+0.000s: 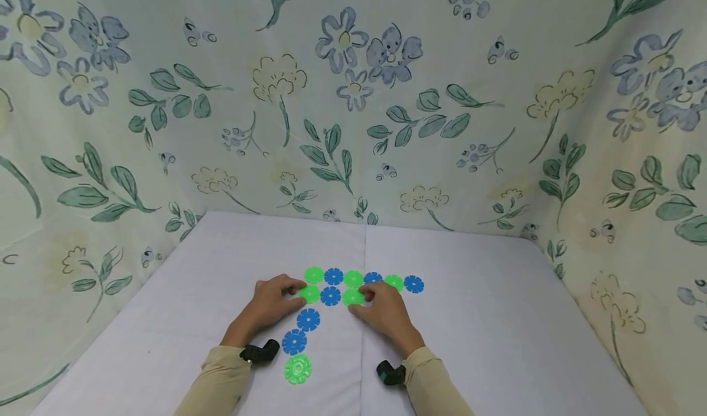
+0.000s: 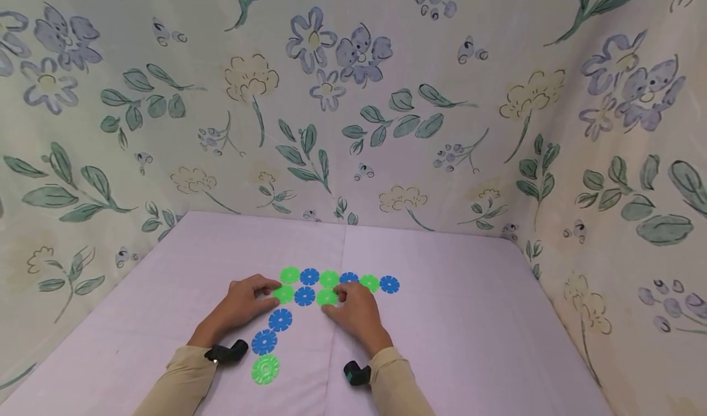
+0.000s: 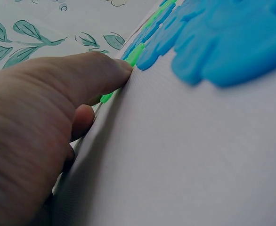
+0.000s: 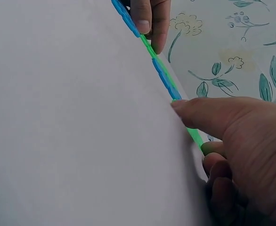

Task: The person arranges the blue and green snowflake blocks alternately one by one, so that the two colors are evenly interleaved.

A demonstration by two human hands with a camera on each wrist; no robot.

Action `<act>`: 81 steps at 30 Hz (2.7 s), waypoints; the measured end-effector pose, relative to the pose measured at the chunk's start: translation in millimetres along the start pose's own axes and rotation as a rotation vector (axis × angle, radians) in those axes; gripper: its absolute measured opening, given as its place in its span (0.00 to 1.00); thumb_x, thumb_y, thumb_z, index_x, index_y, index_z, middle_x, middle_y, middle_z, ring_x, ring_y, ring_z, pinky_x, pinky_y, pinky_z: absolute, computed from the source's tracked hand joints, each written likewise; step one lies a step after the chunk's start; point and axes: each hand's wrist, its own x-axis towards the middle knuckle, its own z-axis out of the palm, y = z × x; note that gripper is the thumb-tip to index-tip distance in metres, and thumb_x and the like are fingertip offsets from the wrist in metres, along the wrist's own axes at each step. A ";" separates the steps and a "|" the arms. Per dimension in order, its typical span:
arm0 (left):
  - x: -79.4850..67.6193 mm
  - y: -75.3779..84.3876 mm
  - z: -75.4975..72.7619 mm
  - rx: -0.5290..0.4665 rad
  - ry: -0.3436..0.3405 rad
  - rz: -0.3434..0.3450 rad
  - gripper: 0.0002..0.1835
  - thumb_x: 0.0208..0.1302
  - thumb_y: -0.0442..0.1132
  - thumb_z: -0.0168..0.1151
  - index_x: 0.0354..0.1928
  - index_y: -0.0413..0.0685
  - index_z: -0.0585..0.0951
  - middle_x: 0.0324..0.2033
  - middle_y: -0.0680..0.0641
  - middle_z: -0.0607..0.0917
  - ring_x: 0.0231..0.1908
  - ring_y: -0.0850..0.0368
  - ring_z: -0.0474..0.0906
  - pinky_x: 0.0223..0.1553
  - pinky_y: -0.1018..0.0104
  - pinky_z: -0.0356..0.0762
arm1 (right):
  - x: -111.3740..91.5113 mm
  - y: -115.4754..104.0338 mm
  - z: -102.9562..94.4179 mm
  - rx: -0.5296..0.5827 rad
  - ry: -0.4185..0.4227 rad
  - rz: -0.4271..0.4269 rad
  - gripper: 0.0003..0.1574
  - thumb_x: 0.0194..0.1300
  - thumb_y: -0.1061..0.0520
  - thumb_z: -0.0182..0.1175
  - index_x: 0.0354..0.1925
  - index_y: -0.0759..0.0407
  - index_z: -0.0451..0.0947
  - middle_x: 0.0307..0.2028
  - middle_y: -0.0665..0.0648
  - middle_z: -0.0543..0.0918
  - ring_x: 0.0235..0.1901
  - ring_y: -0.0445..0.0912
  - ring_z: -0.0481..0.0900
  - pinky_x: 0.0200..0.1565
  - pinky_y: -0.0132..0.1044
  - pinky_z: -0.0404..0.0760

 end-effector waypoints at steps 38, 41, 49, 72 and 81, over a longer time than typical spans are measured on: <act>0.2 -0.7 -1.2 0.023 -0.013 -0.002 0.19 0.57 0.52 0.74 0.52 0.65 0.86 0.32 0.64 0.78 0.36 0.64 0.71 0.48 0.58 0.57 | -0.2 -11.6 -17.4 0.197 -0.050 -0.040 0.12 0.60 0.44 0.72 0.40 0.43 0.82 0.30 0.44 0.76 0.32 0.43 0.72 0.33 0.35 0.72; 0.7 0.1 -1.5 0.024 -0.015 -0.002 0.20 0.57 0.52 0.74 0.52 0.65 0.86 0.32 0.64 0.77 0.36 0.64 0.71 0.48 0.58 0.57 | -0.2 -15.4 -17.4 0.210 -0.072 -0.062 0.13 0.60 0.44 0.71 0.42 0.45 0.82 0.31 0.45 0.76 0.29 0.42 0.72 0.32 0.34 0.72; 2.6 0.6 -1.2 0.040 -0.006 -0.005 0.20 0.56 0.53 0.74 0.52 0.65 0.86 0.32 0.64 0.78 0.36 0.64 0.72 0.48 0.59 0.57 | -3.5 -29.8 -17.1 0.209 -0.120 -0.124 0.21 0.62 0.43 0.70 0.50 0.48 0.83 0.32 0.47 0.75 0.24 0.39 0.70 0.27 0.31 0.72; 0.3 -0.6 3.0 0.035 -0.002 0.005 0.19 0.57 0.52 0.74 0.51 0.65 0.86 0.32 0.64 0.78 0.36 0.65 0.72 0.50 0.56 0.58 | -20.7 -54.1 9.7 0.250 -0.246 -0.181 0.29 0.61 0.44 0.71 0.60 0.46 0.79 0.46 0.54 0.77 0.30 0.41 0.72 0.33 0.31 0.75; 1.4 4.2 3.2 0.036 -0.002 0.023 0.19 0.57 0.52 0.73 0.52 0.64 0.86 0.32 0.64 0.78 0.36 0.64 0.72 0.48 0.57 0.57 | -24.0 -52.6 17.9 0.093 -0.281 -0.169 0.33 0.60 0.38 0.70 0.62 0.39 0.76 0.41 0.47 0.73 0.36 0.40 0.71 0.36 0.34 0.70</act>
